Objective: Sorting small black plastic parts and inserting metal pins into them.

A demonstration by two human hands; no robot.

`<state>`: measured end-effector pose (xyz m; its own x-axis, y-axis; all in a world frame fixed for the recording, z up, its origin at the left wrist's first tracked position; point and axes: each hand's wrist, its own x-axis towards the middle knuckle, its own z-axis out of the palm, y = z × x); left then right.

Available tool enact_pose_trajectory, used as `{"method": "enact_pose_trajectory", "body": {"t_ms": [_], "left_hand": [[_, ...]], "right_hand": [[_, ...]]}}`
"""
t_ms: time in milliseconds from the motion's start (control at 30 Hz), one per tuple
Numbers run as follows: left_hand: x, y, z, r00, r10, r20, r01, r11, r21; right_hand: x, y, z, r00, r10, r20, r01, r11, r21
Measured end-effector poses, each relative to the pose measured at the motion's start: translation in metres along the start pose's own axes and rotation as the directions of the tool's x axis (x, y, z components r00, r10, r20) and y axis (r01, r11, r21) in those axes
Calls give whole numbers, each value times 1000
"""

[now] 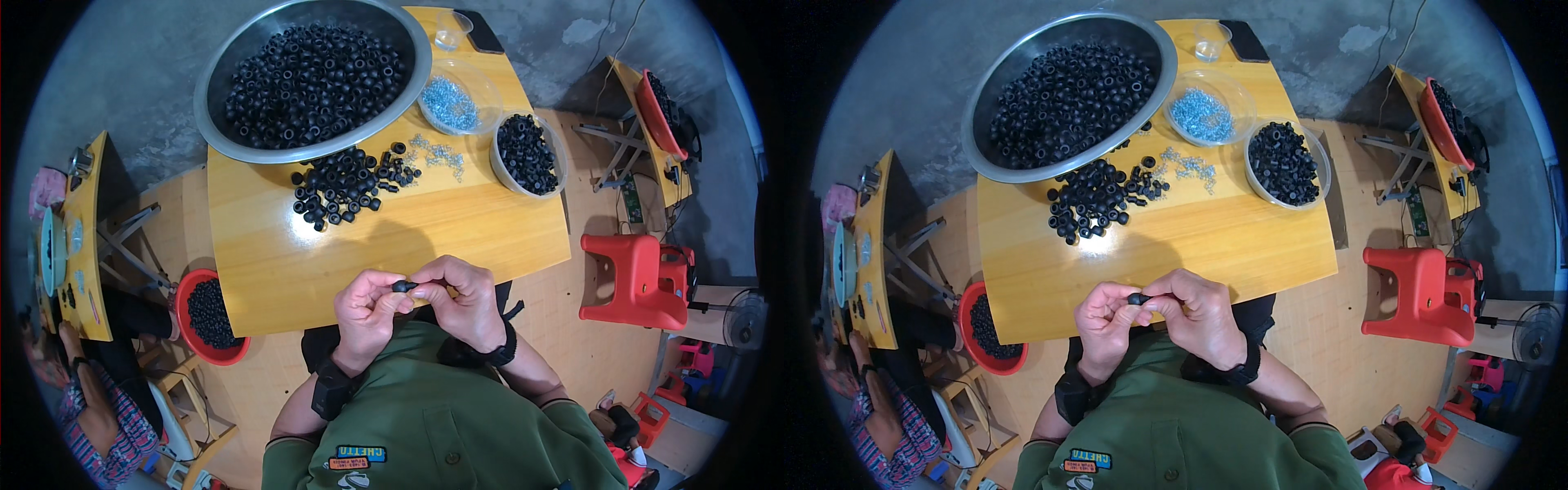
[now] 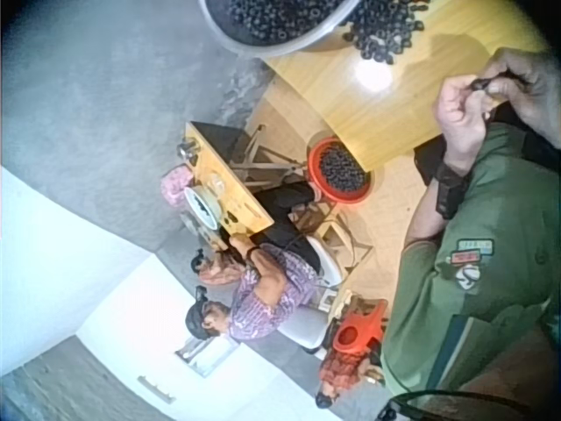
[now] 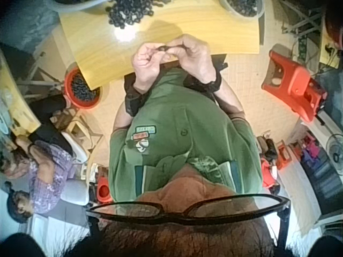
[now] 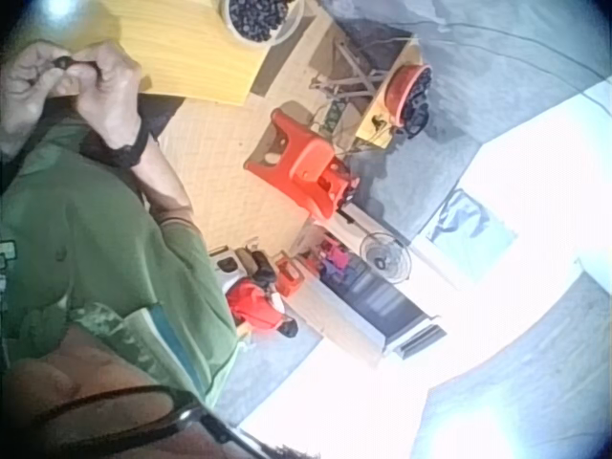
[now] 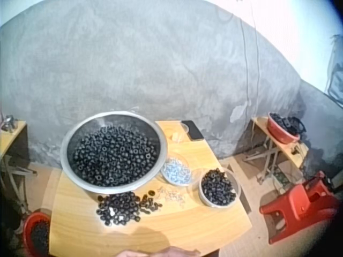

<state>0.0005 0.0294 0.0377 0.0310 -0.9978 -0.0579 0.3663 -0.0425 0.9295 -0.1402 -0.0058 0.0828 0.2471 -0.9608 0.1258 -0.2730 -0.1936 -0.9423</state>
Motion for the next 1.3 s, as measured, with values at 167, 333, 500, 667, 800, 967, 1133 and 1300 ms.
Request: {"method": "enact_pose_trajectory", "body": {"t_ms": [167, 333, 500, 667, 800, 967, 1133, 1300], "left_hand": [[-2, -4, 5, 999, 52, 11, -52, 998, -23], [-6, -10, 7, 995, 95, -6, -95, 994, -58], [-7, -7, 10, 991, 129, -46, -132, 990, -45], [-9, -7, 11, 992, 122, -35, -124, 992, -34], [-3, -2, 6, 966, 257, 11, -253, 943, 215], [-3, -8, 1, 963, 263, 64, -270, 948, 168], [-4, -6, 7, 983, 174, 57, -177, 982, 59], [-1, -16, 0, 970, 237, 45, -241, 962, 131]], "right_hand": [[-2, 4, -4, 997, 72, 30, -75, 991, 109], [-1, 4, -4, 995, 50, 87, -63, 986, 156], [-4, 7, -1, 966, 156, 205, -229, 885, 406], [-5, 12, -2, 949, 186, 255, -292, 822, 489], [-5, 16, -4, 912, 207, 354, -396, 671, 627], [-6, 9, -8, 807, 271, 525, -553, 659, 509], [-14, 21, 0, 827, 228, 514, -529, 623, 576], [-11, 19, 8, 836, 241, 492, -530, 584, 614]]}}
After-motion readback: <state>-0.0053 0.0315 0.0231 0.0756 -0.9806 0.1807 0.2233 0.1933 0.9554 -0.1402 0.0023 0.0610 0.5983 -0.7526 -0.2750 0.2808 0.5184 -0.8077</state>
